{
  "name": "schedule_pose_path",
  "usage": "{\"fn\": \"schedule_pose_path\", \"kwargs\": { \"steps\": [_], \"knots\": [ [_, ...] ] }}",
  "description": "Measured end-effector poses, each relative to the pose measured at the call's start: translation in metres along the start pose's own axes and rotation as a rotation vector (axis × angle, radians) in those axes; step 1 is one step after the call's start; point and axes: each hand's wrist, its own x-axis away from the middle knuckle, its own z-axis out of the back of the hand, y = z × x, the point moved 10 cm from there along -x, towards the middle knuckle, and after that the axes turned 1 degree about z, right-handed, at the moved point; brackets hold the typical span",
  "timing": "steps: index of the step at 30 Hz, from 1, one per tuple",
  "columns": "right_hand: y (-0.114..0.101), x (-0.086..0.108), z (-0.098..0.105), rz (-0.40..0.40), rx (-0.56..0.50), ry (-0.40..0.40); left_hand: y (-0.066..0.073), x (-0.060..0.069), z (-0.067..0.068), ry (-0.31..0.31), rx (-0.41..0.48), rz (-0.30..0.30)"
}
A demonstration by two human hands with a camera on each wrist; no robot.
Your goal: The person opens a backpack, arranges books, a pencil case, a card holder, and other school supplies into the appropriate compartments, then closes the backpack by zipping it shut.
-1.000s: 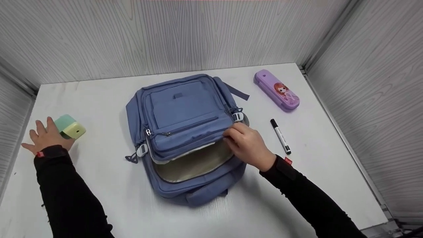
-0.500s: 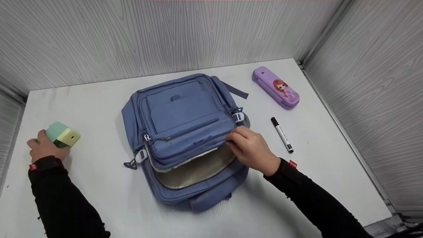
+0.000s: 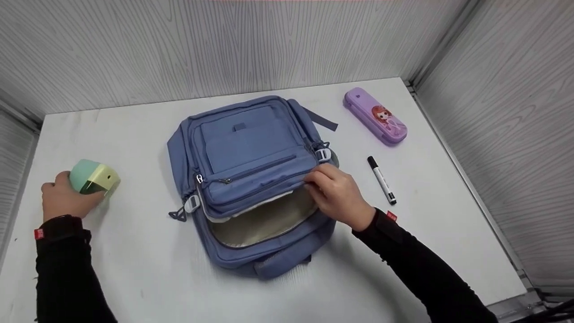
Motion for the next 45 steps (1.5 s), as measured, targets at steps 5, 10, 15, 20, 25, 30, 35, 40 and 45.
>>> {"fn": "schedule_pose_path", "kwargs": {
  "steps": [5,10,15,20,25,30,35,40,45],
  "knots": [
    [0.002,-0.008,0.002,-0.017,-0.004,0.018,0.036,0.045,-0.009,-0.026,0.005,-0.140],
    [0.003,-0.016,0.007,-0.034,-0.008,0.050,0.081,0.115,-0.032,-0.124,-0.015,-0.220],
    [0.006,-0.024,0.009,-0.042,-0.036,0.081,0.121,0.182,-0.050,-0.225,-0.009,-0.308],
    [0.009,-0.028,0.010,-0.054,-0.058,0.099,0.173,0.221,-0.074,-0.302,0.134,-0.427],
    [0.012,-0.031,0.012,-0.071,-0.072,0.108,0.221,0.216,-0.111,-0.333,0.212,-0.420],
    [0.011,-0.031,0.014,-0.077,-0.074,0.109,0.241,0.186,-0.137,-0.276,0.278,-0.348],
    [0.008,-0.029,0.014,-0.070,-0.071,0.109,0.249,0.170,-0.147,-0.316,0.460,-0.270],
    [0.005,-0.026,0.015,-0.060,-0.082,0.115,0.254,0.169,-0.157,-0.418,0.614,-0.220],
    [0.003,-0.023,0.017,-0.049,-0.105,0.117,0.258,0.173,-0.161,-0.425,0.551,-0.300]
  ]
}}
